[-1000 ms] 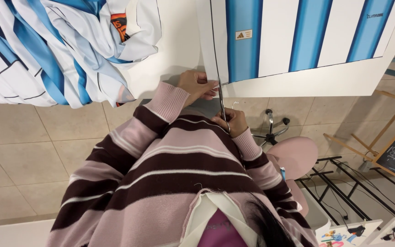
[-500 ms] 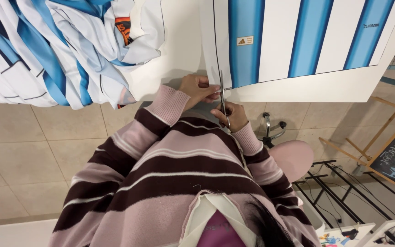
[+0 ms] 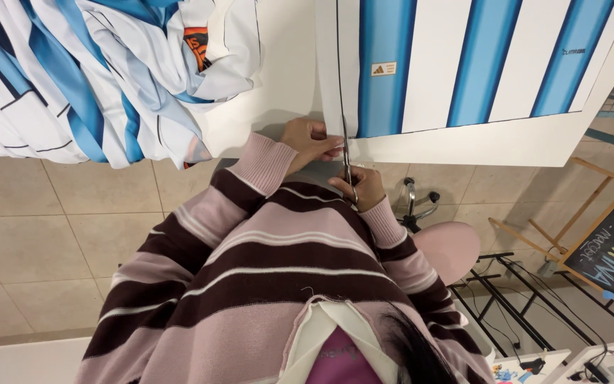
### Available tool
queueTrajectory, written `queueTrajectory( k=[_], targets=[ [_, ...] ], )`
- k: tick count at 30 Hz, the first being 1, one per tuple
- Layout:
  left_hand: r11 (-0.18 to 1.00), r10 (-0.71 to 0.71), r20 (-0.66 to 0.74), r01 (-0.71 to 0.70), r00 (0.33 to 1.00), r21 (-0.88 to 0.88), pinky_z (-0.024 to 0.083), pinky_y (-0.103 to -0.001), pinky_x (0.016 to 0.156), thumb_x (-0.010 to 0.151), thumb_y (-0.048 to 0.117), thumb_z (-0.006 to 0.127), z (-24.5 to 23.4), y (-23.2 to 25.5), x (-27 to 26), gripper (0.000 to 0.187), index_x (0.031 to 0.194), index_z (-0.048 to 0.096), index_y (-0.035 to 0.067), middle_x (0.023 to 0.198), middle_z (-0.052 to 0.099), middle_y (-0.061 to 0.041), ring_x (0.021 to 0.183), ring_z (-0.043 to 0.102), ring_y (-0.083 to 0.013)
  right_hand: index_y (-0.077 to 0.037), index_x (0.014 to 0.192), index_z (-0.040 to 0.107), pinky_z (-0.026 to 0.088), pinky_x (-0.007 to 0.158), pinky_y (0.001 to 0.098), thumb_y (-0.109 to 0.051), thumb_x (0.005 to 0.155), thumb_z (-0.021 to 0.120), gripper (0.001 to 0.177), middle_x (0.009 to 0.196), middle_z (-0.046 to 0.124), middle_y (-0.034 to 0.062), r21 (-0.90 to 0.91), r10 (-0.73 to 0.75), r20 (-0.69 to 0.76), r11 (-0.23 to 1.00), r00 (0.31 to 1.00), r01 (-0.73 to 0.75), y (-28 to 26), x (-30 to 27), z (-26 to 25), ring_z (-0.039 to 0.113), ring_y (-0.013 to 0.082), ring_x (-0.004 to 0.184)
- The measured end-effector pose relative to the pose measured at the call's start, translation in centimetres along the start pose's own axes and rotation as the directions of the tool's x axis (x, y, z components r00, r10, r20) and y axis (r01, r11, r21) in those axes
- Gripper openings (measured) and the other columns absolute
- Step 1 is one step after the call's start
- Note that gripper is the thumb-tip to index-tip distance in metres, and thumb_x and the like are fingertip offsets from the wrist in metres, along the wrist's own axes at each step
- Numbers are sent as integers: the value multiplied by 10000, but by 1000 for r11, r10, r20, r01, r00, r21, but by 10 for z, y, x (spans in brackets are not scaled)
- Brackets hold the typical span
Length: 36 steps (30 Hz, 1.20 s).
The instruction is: The person uses scissors to cut a large piece of white and light blue striped fabric on a table. They carefully follow the printed outlines of a soccer jersey, cutting around the sleeves, body, and logos while adjusting the fabric's position.
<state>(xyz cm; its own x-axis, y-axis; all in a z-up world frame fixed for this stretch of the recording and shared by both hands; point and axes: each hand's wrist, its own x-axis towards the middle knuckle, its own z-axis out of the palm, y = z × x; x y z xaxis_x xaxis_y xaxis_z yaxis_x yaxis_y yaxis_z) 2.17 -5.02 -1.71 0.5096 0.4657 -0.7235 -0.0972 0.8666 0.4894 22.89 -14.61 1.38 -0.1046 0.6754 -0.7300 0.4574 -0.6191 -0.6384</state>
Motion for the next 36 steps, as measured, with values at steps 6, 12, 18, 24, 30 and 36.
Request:
queueTrajectory(
  k=[6,12,18,24,30,36],
  targets=[
    [995,97,-103,-98,990,3,655,-265,709,946,136,748,-5,4,16,218,869,693,-60,853,741,-113,797,753,-133,-26,779,709,439,498,252,-356,879,824,364,587,630,1,-106,-117,-22,988,993,115,14,2,1,548,64,536],
    [995,92,-142,-98,986,-33,638,-275,684,924,108,723,-3,12,15,203,772,685,-21,804,746,-78,760,756,-130,-18,798,696,454,493,252,-381,883,810,390,602,628,8,-36,-77,-3,996,997,77,14,11,-2,577,75,532],
    [994,113,-136,-112,984,21,675,-256,682,931,161,742,-3,17,11,243,828,708,-56,808,752,-89,744,744,-119,-12,838,669,463,440,243,-373,897,788,384,592,609,15,49,-26,25,998,999,25,-22,22,-7,584,80,478],
    [994,111,-132,-111,985,9,659,-251,688,916,164,745,-3,15,13,211,881,737,-44,830,762,-72,746,725,-98,-11,816,663,438,426,249,-329,895,796,354,579,599,12,7,-3,24,1000,1000,3,-32,28,-11,549,79,459],
    [995,104,-133,-102,986,24,665,-247,702,922,175,745,-4,15,12,234,912,741,-58,848,772,-82,757,743,-103,-11,778,643,427,420,253,-321,885,817,371,563,580,10,13,30,37,999,999,-30,-28,26,-13,550,80,449],
    [998,43,-116,-39,992,40,649,-238,715,915,212,738,-5,20,12,232,963,755,-14,868,774,-68,760,738,-94,-9,760,649,410,396,258,-301,876,822,359,552,577,12,12,60,23,998,998,-60,-31,20,-11,547,89,427]
  ],
)
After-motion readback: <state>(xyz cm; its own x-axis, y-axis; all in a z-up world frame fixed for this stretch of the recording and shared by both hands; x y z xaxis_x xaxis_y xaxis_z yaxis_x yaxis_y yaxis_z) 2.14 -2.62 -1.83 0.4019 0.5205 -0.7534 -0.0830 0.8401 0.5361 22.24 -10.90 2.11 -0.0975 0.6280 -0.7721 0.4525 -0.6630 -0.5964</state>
